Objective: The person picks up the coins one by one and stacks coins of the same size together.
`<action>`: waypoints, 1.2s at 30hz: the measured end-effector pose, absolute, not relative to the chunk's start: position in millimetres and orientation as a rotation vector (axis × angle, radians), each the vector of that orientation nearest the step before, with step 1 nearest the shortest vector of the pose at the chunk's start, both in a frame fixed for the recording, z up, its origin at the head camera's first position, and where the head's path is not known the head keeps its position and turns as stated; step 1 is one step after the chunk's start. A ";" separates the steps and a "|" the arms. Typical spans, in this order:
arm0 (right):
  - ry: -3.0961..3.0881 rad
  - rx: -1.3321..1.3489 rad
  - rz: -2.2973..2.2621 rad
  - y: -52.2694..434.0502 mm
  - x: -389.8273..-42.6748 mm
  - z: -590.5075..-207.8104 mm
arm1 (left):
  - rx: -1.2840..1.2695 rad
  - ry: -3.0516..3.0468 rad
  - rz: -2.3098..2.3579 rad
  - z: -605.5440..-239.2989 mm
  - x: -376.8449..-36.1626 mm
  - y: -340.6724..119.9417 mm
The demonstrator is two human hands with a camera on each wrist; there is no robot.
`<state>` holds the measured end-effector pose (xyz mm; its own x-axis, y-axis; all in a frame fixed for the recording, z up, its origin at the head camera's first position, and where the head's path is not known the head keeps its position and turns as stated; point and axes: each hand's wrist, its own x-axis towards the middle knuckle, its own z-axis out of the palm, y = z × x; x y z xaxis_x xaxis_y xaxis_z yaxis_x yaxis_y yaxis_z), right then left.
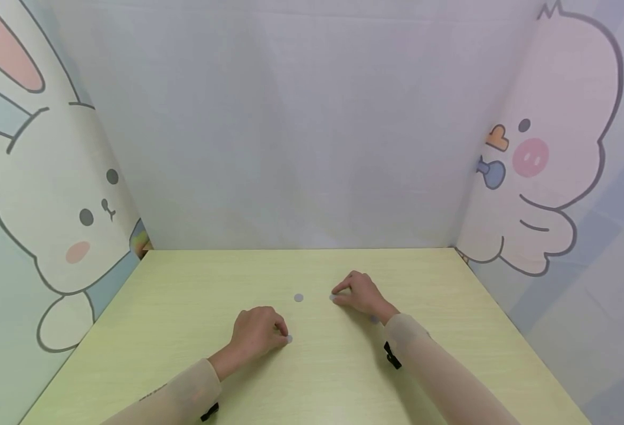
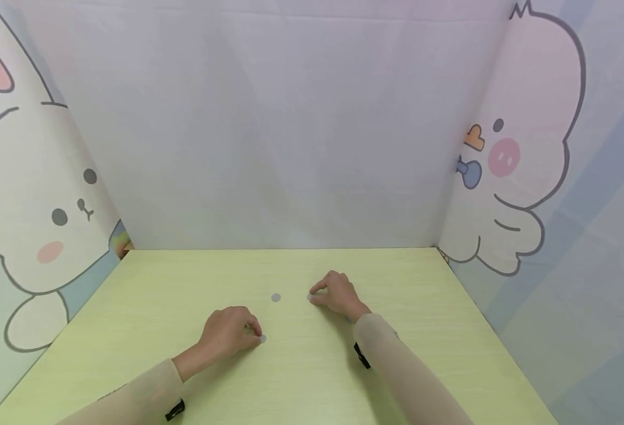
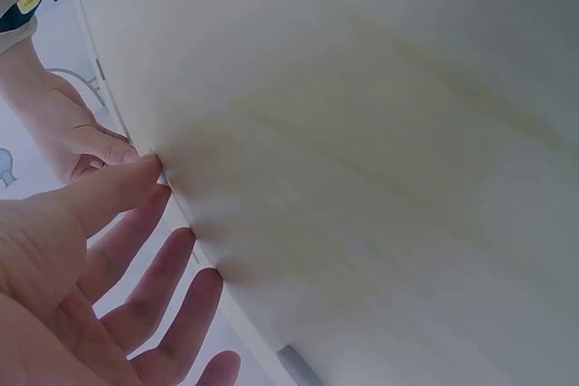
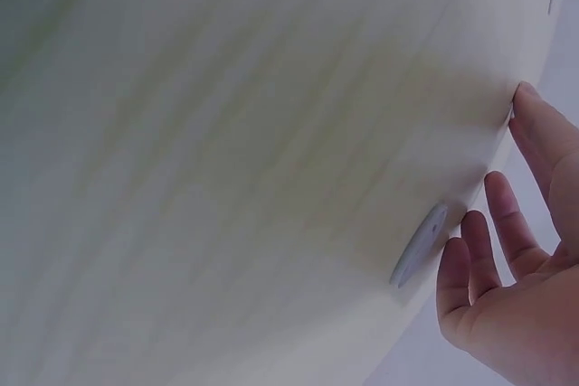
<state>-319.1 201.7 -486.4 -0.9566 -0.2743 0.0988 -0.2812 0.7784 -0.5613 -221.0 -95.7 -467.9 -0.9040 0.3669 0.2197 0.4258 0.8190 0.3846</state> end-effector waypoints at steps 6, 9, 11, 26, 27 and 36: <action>-2.952 0.412 0.926 200.1 -319.9 -487.0 | -0.630 -2.864 -0.685 -466.5 -219.9 -95.5; -2.957 0.404 0.920 199.3 -319.9 -486.4 | -0.628 -2.862 -0.682 -467.4 -220.0 -95.4; -2.961 0.406 0.911 199.2 -320.2 -486.5 | -0.622 -2.863 -0.680 -468.2 -220.3 -95.2; -2.918 0.564 0.853 198.7 -321.8 -483.9 | -0.616 -2.864 -0.667 -470.3 -221.4 -95.7; -2.916 0.579 0.850 198.2 -321.9 -483.7 | -0.616 -2.865 -0.666 -470.5 -221.3 -95.8; -2.862 0.736 0.686 195.9 -324.5 -486.8 | -0.613 -2.866 -0.666 -470.8 -221.1 -96.1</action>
